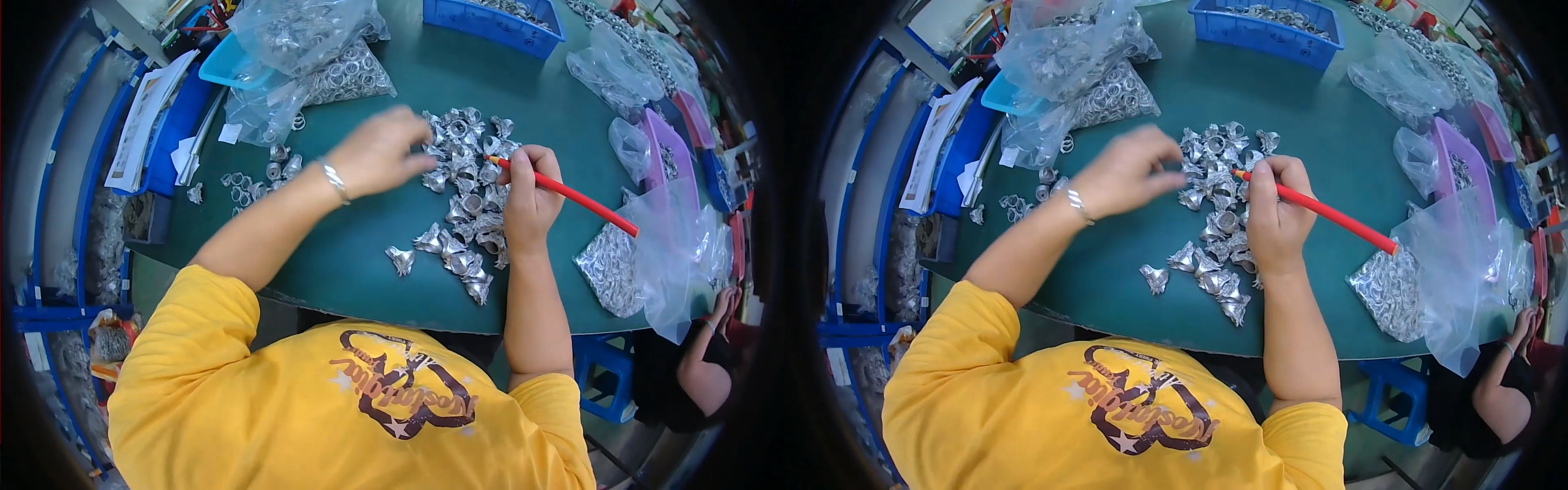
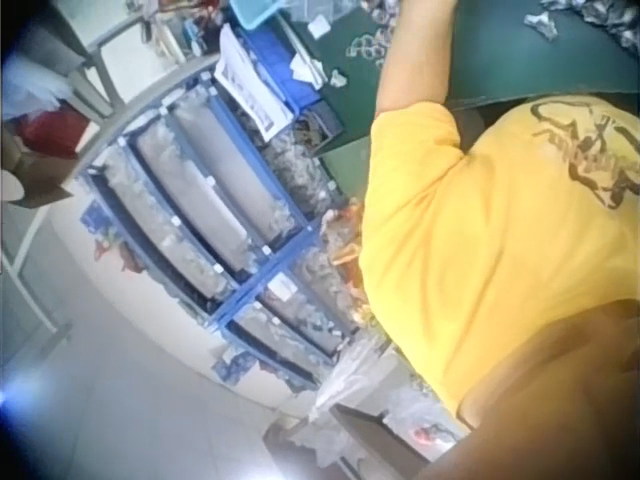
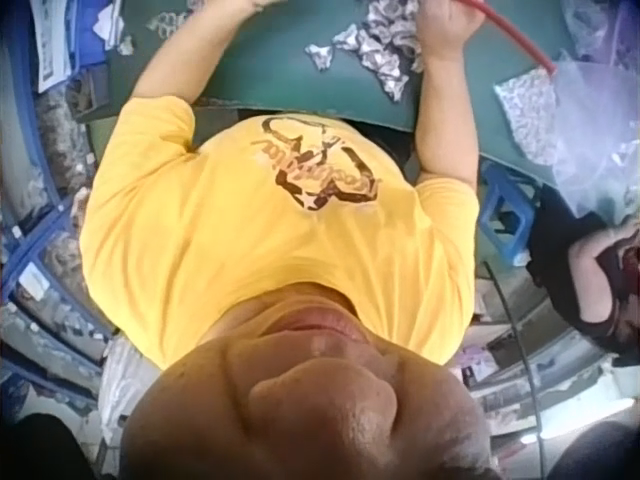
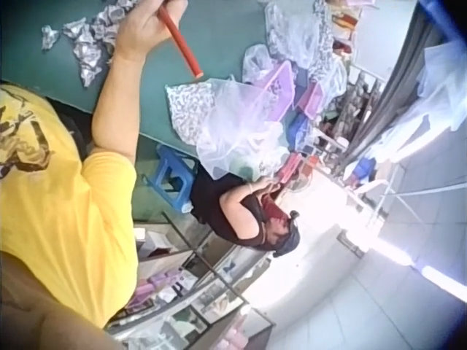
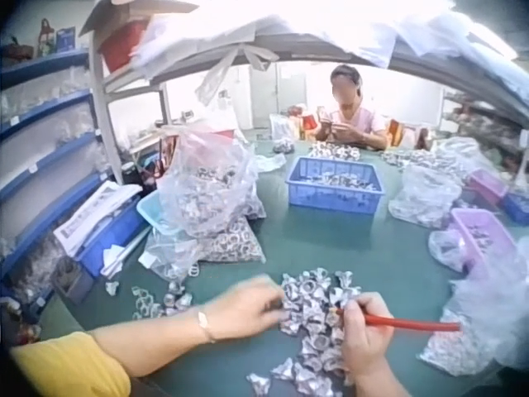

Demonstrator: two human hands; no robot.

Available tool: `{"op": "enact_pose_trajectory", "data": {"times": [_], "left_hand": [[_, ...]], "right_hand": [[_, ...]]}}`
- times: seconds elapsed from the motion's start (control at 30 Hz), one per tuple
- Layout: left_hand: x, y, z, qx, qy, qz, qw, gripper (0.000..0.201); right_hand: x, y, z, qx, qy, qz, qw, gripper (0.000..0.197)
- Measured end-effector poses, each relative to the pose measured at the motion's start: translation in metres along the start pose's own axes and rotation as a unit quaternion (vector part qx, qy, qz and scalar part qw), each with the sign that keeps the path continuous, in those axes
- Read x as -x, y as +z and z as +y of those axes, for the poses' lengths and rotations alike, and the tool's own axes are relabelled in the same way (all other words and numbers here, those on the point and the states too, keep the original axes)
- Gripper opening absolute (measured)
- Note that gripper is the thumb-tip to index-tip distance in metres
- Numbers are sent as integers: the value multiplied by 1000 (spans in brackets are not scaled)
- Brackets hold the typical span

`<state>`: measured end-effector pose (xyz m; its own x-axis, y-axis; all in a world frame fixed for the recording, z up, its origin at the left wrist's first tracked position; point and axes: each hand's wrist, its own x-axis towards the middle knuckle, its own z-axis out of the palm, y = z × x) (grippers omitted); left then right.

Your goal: The person handles small bell-shaped metal components by hand, using a red pen-like tool to mark or apply a substance to the inside of each one. They pick items from a central pile and move processed items to the side.

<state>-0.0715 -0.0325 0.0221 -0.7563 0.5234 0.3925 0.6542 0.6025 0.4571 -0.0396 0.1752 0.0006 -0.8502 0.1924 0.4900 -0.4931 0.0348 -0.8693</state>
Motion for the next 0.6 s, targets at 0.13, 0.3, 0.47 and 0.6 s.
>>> {"op": "enact_pose_trajectory", "data": {"times": [0.13, 0.3, 0.47, 0.6], "left_hand": [[21, 43, 4, 33, -94, -36, 994, 26], [29, 29, 8, 170, -171, -77, 967, 17], [34, 31, 16, 215, -168, -66, 960, 17], [37, 35, 13, 99, -80, -99, 987, 33]], "right_hand": [[1, 0, 2, 6, 13, -4, 1000, 12], [3, 4, -4, 2, 17, -25, 1000, 12], [6, 8, -2, 14, 16, -57, 998, 12], [8, 10, -1, 6, 34, -54, 998, 12]]}}
